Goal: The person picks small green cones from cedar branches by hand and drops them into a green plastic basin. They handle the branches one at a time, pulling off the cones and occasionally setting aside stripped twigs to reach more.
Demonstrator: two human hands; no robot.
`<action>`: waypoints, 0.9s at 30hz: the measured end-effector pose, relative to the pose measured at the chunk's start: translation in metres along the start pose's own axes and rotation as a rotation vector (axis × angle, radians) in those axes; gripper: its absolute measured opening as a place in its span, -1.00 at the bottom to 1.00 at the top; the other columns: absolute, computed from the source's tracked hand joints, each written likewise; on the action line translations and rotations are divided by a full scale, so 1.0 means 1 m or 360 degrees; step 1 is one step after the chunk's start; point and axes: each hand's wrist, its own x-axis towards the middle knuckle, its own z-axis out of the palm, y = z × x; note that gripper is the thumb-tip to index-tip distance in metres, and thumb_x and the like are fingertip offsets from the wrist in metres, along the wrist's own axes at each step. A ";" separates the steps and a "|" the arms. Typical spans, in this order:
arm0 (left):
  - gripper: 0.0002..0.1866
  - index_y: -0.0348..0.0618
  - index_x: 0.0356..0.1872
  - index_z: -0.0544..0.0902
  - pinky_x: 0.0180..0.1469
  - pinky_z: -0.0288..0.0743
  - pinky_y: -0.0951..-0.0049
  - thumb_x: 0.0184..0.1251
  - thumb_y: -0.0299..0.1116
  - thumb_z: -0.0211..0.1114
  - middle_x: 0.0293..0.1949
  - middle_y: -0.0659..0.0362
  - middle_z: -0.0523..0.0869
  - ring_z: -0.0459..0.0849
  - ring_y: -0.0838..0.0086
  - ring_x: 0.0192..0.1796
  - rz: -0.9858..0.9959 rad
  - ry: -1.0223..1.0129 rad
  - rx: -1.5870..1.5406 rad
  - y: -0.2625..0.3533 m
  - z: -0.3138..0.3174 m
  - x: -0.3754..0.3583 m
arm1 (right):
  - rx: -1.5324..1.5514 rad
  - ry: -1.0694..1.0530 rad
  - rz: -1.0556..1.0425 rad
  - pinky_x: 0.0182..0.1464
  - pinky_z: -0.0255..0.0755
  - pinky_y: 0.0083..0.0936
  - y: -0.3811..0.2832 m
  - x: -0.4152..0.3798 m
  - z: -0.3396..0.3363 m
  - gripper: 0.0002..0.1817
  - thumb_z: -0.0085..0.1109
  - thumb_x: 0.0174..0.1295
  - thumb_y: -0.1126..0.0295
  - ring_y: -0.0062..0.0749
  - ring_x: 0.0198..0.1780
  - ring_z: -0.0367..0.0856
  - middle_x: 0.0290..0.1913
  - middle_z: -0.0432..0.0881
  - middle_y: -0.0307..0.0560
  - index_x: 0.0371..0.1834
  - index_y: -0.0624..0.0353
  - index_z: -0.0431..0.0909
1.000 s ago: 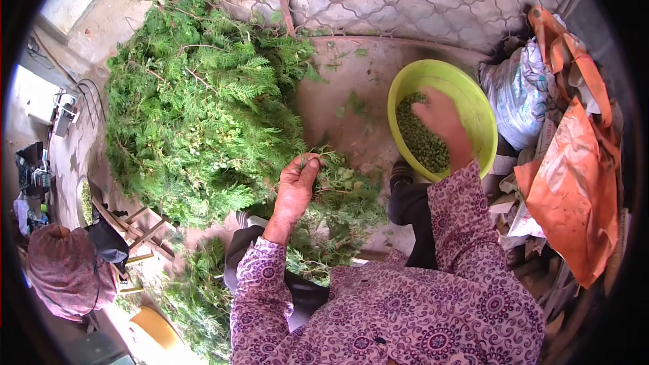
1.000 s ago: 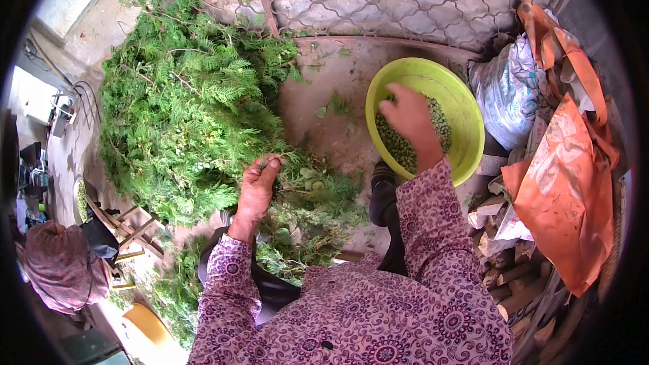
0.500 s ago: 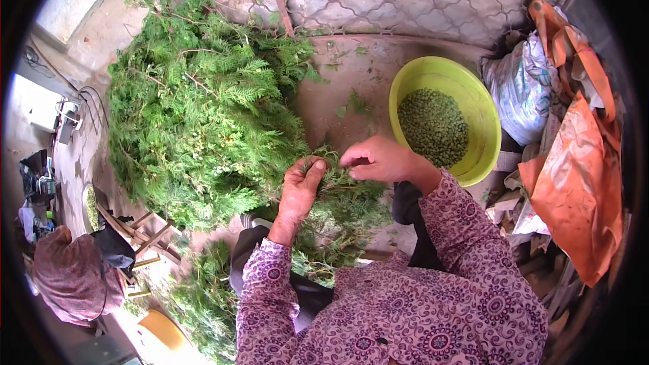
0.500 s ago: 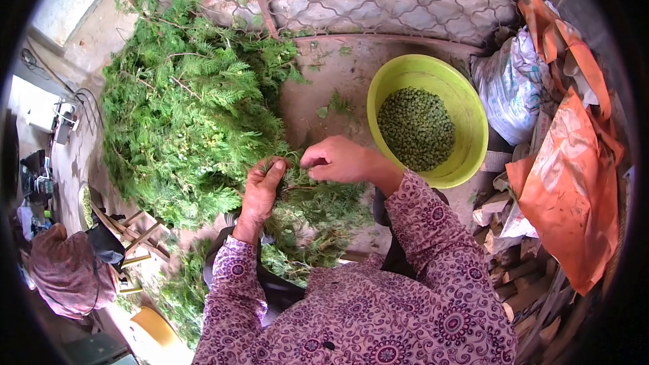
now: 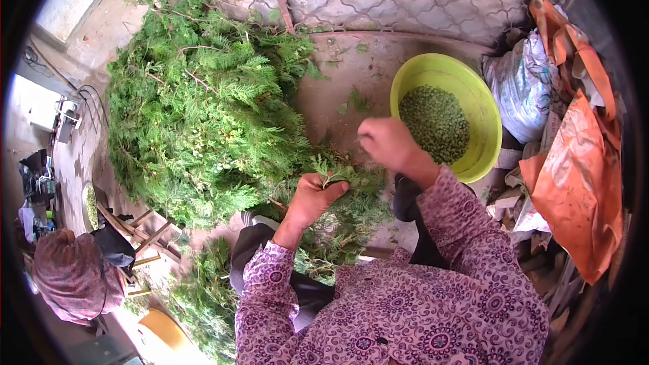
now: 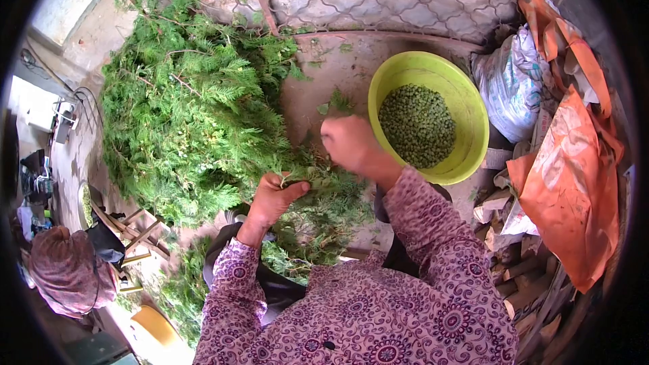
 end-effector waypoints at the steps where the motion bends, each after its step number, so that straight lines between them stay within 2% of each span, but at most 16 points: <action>1: -0.94 -0.25 -0.42 0.61 -0.39 0.39 0.73 0.06 -0.59 0.27 -0.41 0.28 0.65 0.53 0.73 -0.40 0.0004 -0.0001 -0.0003 0.003 -0.001 -0.001 | 0.0476 0.0023 0.0197 -0.42 0.43 -0.46 0.002 0.003 -0.012 -0.87 0.04 -0.03 0.50 -0.45 -0.41 0.53 -0.47 0.50 -0.09 -0.38 0.26 0.46; 2: -0.93 -0.24 -0.40 0.59 -0.35 0.41 0.73 0.07 -0.59 0.27 -0.37 0.26 0.65 0.55 0.71 -0.35 -0.0024 -0.0002 -0.0089 0.008 -0.002 -0.003 | 0.0471 0.0016 0.0193 -0.42 0.43 -0.46 0.001 0.003 -0.017 -0.87 0.04 -0.03 0.50 -0.45 -0.41 0.53 -0.47 0.50 -0.09 -0.38 0.26 0.46; 4: -0.91 -0.23 -0.38 0.58 -0.31 0.43 0.73 0.07 -0.58 0.27 -0.32 0.25 0.66 0.56 0.69 -0.30 -0.0060 -0.0008 -0.0167 0.013 -0.004 -0.006 | 0.1617 -0.0440 0.0673 -0.41 0.46 -0.51 0.000 0.001 -0.024 -0.81 0.02 0.00 0.51 -0.51 -0.35 0.51 -0.33 0.49 -0.16 -0.26 0.24 0.42; 5: -0.89 -0.23 -0.35 0.57 -0.27 0.44 0.72 0.07 -0.57 0.27 -0.28 0.23 0.65 0.57 0.67 -0.25 -0.0062 -0.0004 -0.0134 0.015 -0.005 -0.007 | 0.1595 -0.0605 0.0602 -0.39 0.45 -0.56 0.006 0.000 -0.017 -0.73 0.04 0.08 0.42 -0.54 -0.33 0.50 -0.25 0.45 -0.21 -0.13 0.21 0.39; 6: -0.87 -0.22 -0.32 0.57 -0.23 0.45 0.71 0.08 -0.57 0.28 -0.23 0.22 0.65 0.57 0.65 -0.21 -0.0063 0.0002 -0.0102 0.017 -0.005 -0.008 | 0.1598 -0.0602 0.0603 -0.39 0.45 -0.56 0.003 0.001 -0.018 -0.73 0.04 0.08 0.42 -0.54 -0.33 0.50 -0.25 0.45 -0.21 -0.13 0.21 0.39; 8: -0.85 -0.22 -0.29 0.58 -0.19 0.44 0.69 0.08 -0.56 0.28 -0.24 0.26 0.64 0.56 0.66 -0.24 -0.0060 -0.0021 -0.0150 0.029 -0.001 -0.012 | 0.1591 -0.0858 0.0600 -0.36 0.43 -0.62 -0.007 0.005 -0.019 -0.68 0.06 0.14 0.30 -0.56 -0.33 0.48 -0.27 0.45 -0.20 -0.09 0.22 0.40; 9: -0.81 -0.20 -0.29 0.58 -0.20 0.46 0.64 0.03 -0.57 0.31 -0.28 0.27 0.64 0.56 0.64 -0.27 -0.0050 -0.0028 -0.0086 0.030 -0.001 -0.011 | 0.1537 -0.0884 0.0548 -0.37 0.38 -0.68 -0.009 0.004 -0.016 -0.65 0.05 0.18 0.19 -0.63 -0.37 0.46 -0.33 0.47 -0.23 -0.12 0.24 0.43; 10: -0.77 -0.19 -0.28 0.59 -0.21 0.48 0.60 -0.02 -0.57 0.35 -0.33 0.28 0.64 0.56 0.62 -0.31 -0.0043 -0.0035 -0.0024 0.031 -0.003 -0.011 | 0.1536 -0.0882 0.0545 -0.37 0.38 -0.68 -0.011 0.005 -0.015 -0.65 0.05 0.18 0.19 -0.63 -0.37 0.46 -0.33 0.47 -0.23 -0.12 0.24 0.43; 12: -0.77 -0.19 -0.26 0.59 -0.20 0.48 0.59 0.00 -0.58 0.33 -0.33 0.29 0.63 0.56 0.62 -0.30 -0.0056 -0.0091 0.0006 0.029 -0.005 -0.009 | 0.1483 -0.1159 0.0375 -0.40 0.33 -0.72 -0.014 0.004 -0.011 -0.66 0.07 0.17 0.19 -0.70 -0.42 0.43 -0.40 0.49 -0.28 -0.16 0.26 0.46; 14: -0.82 -0.20 -0.25 0.60 -0.21 0.42 0.67 0.08 -0.53 0.29 -0.33 0.33 0.64 0.51 0.71 -0.29 -0.0026 -0.0177 -0.0031 0.030 -0.003 -0.010 | 0.1531 -0.1131 0.0340 -0.42 0.29 -0.73 -0.016 0.003 -0.003 -0.70 0.11 0.15 0.23 -0.76 -0.44 0.41 -0.46 0.50 -0.31 -0.24 0.27 0.49; 17: -0.79 -0.21 -0.23 0.59 -0.24 0.43 0.62 0.05 -0.55 0.30 -0.33 0.31 0.63 0.52 0.67 -0.33 -0.0084 -0.0104 0.0118 0.025 -0.006 -0.008 | 0.1376 -0.0976 0.0192 -0.44 0.28 -0.74 -0.016 0.002 0.001 -0.76 0.14 0.12 0.30 -0.75 -0.45 0.42 -0.48 0.49 -0.31 -0.29 0.27 0.50; 19: -0.80 -0.22 -0.25 0.60 -0.25 0.42 0.62 0.06 -0.54 0.30 -0.34 0.32 0.63 0.52 0.68 -0.33 -0.0039 -0.0102 0.0062 0.020 -0.007 -0.005 | 0.1069 -0.0564 0.0059 -0.48 0.28 -0.73 -0.014 -0.001 0.009 -0.82 0.16 0.09 0.37 -0.75 -0.47 0.43 -0.50 0.49 -0.30 -0.34 0.27 0.51; 20: -0.82 -0.22 -0.26 0.60 -0.26 0.41 0.62 0.07 -0.54 0.29 -0.35 0.33 0.63 0.51 0.69 -0.33 0.0006 -0.0102 0.0007 0.018 -0.007 -0.005 | 0.1071 -0.0568 0.0057 -0.48 0.28 -0.73 -0.015 -0.002 0.011 -0.82 0.16 0.09 0.37 -0.75 -0.47 0.43 -0.50 0.49 -0.30 -0.34 0.27 0.51; 23: -0.82 -0.21 -0.25 0.60 -0.27 0.39 0.63 0.08 -0.53 0.28 -0.35 0.34 0.62 0.50 0.69 -0.33 0.0036 -0.0153 0.0116 0.031 -0.003 -0.013 | 0.1294 -0.0433 0.0291 -0.51 0.29 -0.73 -0.012 0.002 0.007 -0.88 0.12 0.08 0.43 -0.70 -0.47 0.44 -0.49 0.49 -0.27 -0.33 0.22 0.49; 25: -0.82 -0.20 -0.24 0.59 -0.28 0.39 0.63 0.09 -0.52 0.28 -0.36 0.34 0.62 0.50 0.69 -0.34 0.0110 -0.0176 0.0169 0.028 -0.003 -0.015 | 0.2343 -0.0287 0.0742 -0.51 0.32 -0.73 0.011 0.011 0.001 -0.89 0.07 0.08 0.51 -0.64 -0.46 0.46 -0.47 0.49 -0.23 -0.32 0.18 0.44; 27: -0.81 -0.17 -0.22 0.56 -0.29 0.37 0.64 0.11 -0.48 0.28 -0.39 0.35 0.59 0.47 0.69 -0.36 0.0096 -0.0096 0.0101 0.019 -0.007 -0.014 | 0.2450 -0.0223 0.0759 -0.51 0.31 -0.73 0.005 0.009 -0.012 -0.90 0.07 0.06 0.51 -0.63 -0.47 0.45 -0.50 0.48 -0.25 -0.34 0.17 0.43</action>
